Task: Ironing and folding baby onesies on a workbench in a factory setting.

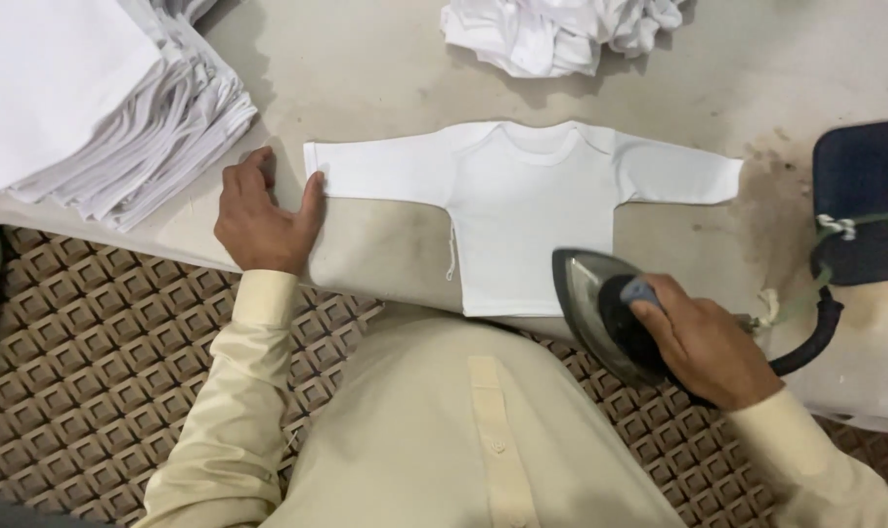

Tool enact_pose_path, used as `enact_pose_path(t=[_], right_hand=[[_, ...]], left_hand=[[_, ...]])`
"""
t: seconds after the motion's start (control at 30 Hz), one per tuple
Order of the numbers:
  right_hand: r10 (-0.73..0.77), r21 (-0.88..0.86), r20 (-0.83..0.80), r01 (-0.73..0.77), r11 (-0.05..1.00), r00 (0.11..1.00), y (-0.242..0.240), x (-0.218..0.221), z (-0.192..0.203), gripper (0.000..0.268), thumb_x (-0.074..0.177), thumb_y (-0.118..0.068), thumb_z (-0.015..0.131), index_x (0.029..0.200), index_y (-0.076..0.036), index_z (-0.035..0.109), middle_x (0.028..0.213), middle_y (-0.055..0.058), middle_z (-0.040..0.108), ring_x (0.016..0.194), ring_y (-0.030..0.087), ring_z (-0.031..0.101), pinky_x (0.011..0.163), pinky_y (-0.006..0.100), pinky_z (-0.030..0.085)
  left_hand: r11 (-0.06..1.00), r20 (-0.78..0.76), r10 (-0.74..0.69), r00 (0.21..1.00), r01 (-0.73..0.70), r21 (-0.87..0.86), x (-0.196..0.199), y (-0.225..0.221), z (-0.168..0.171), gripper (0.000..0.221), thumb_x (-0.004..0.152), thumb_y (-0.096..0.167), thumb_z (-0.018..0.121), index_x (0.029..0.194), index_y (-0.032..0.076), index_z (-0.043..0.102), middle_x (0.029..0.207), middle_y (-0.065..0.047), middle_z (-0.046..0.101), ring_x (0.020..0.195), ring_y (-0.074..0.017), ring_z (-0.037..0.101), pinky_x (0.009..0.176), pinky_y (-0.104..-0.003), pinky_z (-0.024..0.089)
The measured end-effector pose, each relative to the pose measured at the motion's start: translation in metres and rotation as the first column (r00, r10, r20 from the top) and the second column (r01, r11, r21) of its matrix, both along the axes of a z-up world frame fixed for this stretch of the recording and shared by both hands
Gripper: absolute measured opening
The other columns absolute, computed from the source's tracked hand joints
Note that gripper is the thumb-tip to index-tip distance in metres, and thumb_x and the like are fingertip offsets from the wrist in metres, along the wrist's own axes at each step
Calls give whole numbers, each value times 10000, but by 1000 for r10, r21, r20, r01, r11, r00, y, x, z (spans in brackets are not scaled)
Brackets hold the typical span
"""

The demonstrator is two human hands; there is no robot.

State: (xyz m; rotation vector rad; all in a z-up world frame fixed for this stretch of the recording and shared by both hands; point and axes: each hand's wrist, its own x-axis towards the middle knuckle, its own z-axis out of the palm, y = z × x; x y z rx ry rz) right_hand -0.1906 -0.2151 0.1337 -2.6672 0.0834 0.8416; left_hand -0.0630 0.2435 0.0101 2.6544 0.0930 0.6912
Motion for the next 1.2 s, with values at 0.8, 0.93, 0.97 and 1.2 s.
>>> enact_pose_path(t=[0.8,0.93,0.97,1.2], right_hand=[[415,-411,817,-102,906,400,-129,167,-119,444,915,-194,694,1339,-65,713,1264,134,735,1161,331,679,903,529,479],[325,-247,561,-221,943,761,-40,178,-152,463,1026,-268,506,1459,-108,548,1358,207,592,1412,416,483,1148,603,340],[323,-295,553,-182,938,768,-28,173,-157,429,1023,-308,503,1416,-147,563,1301,162,587,1382,399,491,1144,597,330],[534,-496,796,-200,845,285,37,271,-139,142,1024,-251,671,969,-126,630,919,82,602,1030,389,585,834,498,335]], left_hand=[[968,-371,-127,920,33,-251,63,-31,-19,286,959,388,635,1026,116,695,1022,-148,677,1001,-369,615,850,-521,441],[426,8,-225,974,106,-898,48,21,35,162,1024,196,726,1056,95,603,792,75,583,743,-32,598,705,-154,499],[386,100,-151,983,152,-910,33,43,60,154,1035,171,713,1082,92,589,798,69,592,740,-22,600,705,-153,518],[427,323,403,856,136,-894,-90,205,145,205,1058,223,777,1047,215,572,908,99,582,785,-17,509,693,-178,437]])
